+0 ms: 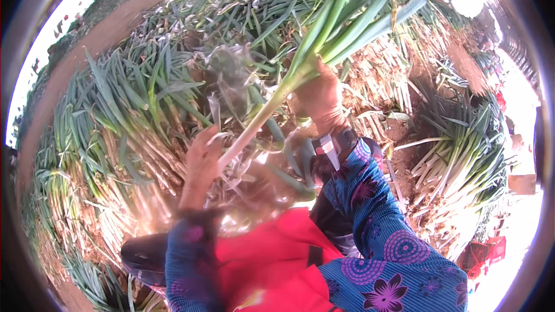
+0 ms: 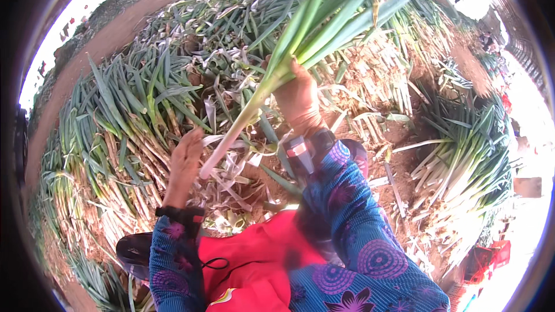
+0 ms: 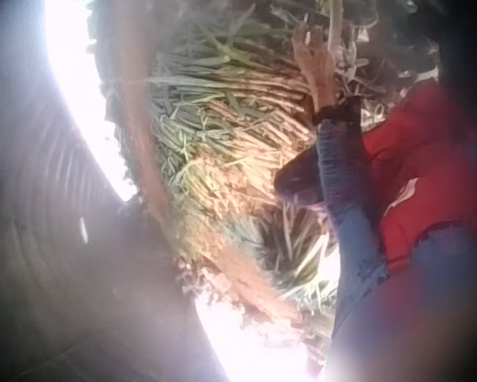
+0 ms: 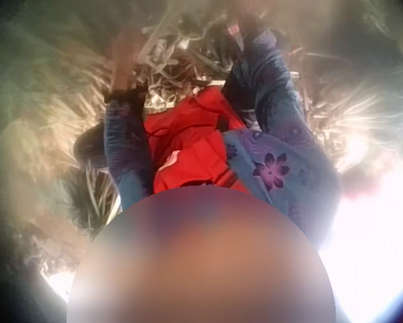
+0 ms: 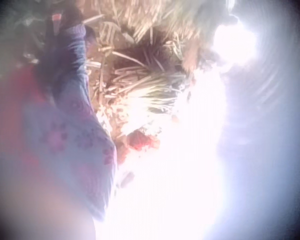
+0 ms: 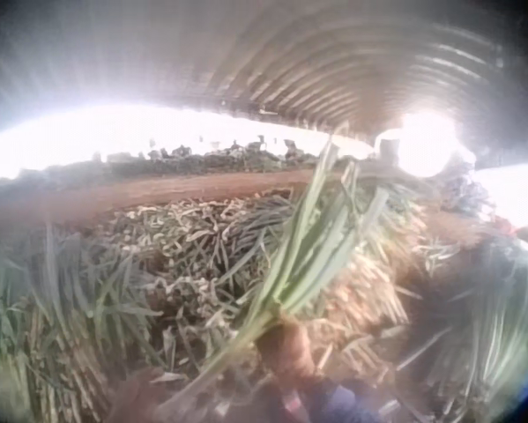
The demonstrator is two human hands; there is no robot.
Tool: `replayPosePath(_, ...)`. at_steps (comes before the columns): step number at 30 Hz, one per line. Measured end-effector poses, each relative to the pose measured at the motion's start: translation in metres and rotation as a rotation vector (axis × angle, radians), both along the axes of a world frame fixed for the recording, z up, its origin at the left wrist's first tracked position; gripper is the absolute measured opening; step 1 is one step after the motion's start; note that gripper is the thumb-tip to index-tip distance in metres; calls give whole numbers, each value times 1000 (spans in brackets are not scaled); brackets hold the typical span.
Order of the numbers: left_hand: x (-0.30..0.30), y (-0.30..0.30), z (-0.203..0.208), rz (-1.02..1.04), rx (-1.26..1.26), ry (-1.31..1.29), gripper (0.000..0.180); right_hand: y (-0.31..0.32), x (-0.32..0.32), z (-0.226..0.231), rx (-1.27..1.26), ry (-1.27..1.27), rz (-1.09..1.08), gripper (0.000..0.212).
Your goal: The person cleans leeks by picking them up from a pile, peeling off the outer layers and leaves by hand, and placing them into a separate pile.
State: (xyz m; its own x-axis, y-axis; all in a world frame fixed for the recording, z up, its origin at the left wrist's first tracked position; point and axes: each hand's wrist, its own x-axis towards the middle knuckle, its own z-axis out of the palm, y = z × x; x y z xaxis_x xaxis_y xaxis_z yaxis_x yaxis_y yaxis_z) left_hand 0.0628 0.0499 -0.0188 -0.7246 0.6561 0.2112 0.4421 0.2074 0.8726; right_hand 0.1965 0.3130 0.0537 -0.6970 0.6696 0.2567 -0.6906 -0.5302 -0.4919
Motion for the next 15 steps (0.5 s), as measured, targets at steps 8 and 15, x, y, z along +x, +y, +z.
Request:
replayPosePath(8,33,75,79,-198,220,-311,37,-37,-18,-4,-52,-80,267,42)
replayPosePath(15,32,69,93,-234,235,-461,34,-64,-20,1,41,-140,454,45)
